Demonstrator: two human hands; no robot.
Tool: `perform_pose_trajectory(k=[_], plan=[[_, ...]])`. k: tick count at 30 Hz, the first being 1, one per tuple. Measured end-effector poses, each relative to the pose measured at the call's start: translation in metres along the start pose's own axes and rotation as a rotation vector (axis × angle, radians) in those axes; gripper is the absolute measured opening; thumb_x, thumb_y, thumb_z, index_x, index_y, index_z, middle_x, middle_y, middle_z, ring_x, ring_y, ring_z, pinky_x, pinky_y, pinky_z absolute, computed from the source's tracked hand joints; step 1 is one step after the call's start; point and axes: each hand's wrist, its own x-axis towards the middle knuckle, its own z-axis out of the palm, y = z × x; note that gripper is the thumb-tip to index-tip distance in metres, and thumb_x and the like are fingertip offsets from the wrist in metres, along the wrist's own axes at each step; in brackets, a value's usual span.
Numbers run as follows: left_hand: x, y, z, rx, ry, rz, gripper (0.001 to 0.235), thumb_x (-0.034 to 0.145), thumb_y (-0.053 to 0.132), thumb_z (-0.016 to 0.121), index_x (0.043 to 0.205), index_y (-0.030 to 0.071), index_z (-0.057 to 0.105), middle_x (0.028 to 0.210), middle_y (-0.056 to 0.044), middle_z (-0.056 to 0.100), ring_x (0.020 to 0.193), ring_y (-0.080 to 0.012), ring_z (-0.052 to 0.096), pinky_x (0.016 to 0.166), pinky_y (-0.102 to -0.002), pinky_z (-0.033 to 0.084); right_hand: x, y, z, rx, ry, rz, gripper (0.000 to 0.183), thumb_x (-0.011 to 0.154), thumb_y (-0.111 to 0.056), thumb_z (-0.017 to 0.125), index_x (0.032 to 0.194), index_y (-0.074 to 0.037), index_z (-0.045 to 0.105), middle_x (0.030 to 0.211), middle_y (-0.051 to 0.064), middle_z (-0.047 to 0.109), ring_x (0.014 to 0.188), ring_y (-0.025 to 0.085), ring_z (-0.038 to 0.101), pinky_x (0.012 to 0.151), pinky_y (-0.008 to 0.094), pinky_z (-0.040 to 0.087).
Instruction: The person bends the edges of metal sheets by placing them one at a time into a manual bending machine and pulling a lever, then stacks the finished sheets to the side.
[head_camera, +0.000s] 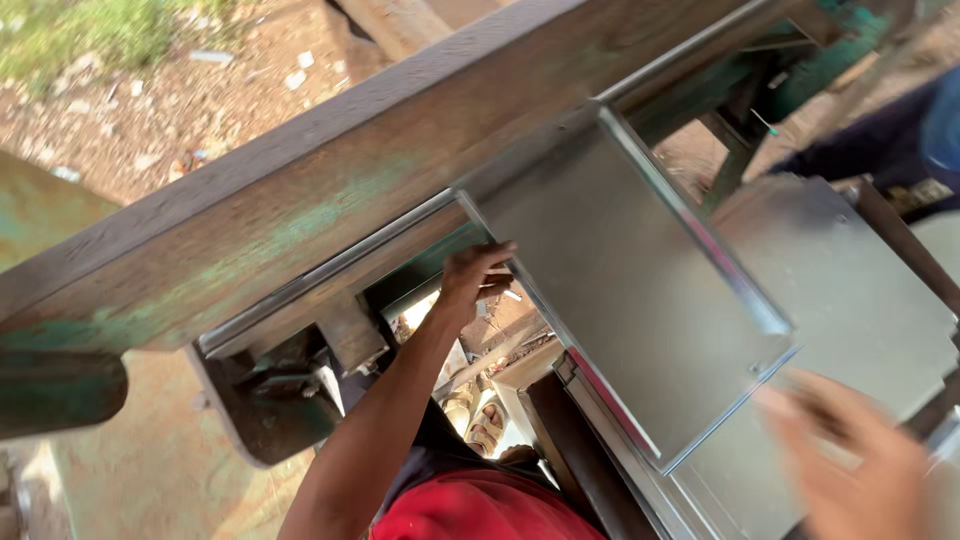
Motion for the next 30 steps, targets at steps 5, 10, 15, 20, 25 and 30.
perform_pose_trajectory(k=[5,10,15,20,25,30], plan=[[0.031,-0.024,0.004,-0.093,-0.092,0.118,0.028,0.078,0.021,0.086,0.083,0.009,0.062,0.074,-0.004,0.064,0.06,-0.015,0.065,0.054,-0.029,0.06,0.025,-0.036,0.154,0.053,-0.403,-0.02,0.046,0.086,-0.033,0.073,0.122,-0.005,0.068,0.118,0.017,0.072,0.107,0.033,0.07,0.091,0.043,0.055],[0.005,-0.013,0.032,-0.043,-0.278,0.038,0.021,0.082,0.013,0.082,0.08,0.006,0.062,0.071,-0.004,0.06,0.058,-0.0154,0.062,0.054,-0.028,0.058,0.01,-0.049,0.138,0.052,-0.286,-0.029,0.035,0.082,-0.022,0.08,0.111,-0.003,0.075,0.092,0.017,0.07,0.08,0.031,0.068,0.074,0.042,0.054],[-0.087,0.005,0.12,-0.035,-0.44,0.012,0.022,0.076,0.01,0.079,0.09,0.006,0.063,0.075,-0.006,0.067,0.058,-0.0166,0.064,0.053,-0.032,0.061,-0.059,-0.032,0.044,0.125,0.01,0.044,0.028,0.082,-0.013,0.079,0.107,-0.001,0.075,0.087,0.01,0.072,0.069,0.022,0.071,0.057,0.033,0.056],[-0.149,-0.004,0.219,0.325,-0.925,0.136,0.05,0.087,0.032,0.077,0.122,-0.002,0.065,0.099,-0.015,0.073,0.08,-0.0193,0.074,0.067,-0.032,0.063,-0.139,0.005,-0.018,-0.328,0.521,0.082,0.028,0.084,-0.014,0.083,0.108,-0.002,0.073,0.094,0.013,0.069,0.084,0.026,0.068,0.074,0.038,0.052],[-0.134,-0.031,0.234,0.673,-0.872,0.378,0.058,0.088,0.04,0.076,0.131,0.002,0.066,0.116,-0.017,0.077,0.103,-0.0215,0.076,0.086,-0.035,0.063,-0.162,0.126,-0.005,-0.651,0.658,0.492,0.028,0.097,-0.014,0.079,0.123,-0.005,0.076,0.102,0.013,0.066,0.084,0.027,0.067,0.072,0.039,0.055],[-0.065,-0.044,0.177,0.708,-0.478,0.448,0.052,0.086,0.037,0.076,0.122,0.0,0.072,0.114,-0.017,0.077,0.099,-0.0255,0.077,0.083,-0.037,0.062,-0.164,0.218,0.028,-0.667,0.494,0.759,0.051,0.102,-0.046,0.07,0.131,-0.004,0.069,0.11,0.018,0.062,0.085,0.032,0.068,0.058,0.047,0.057]])
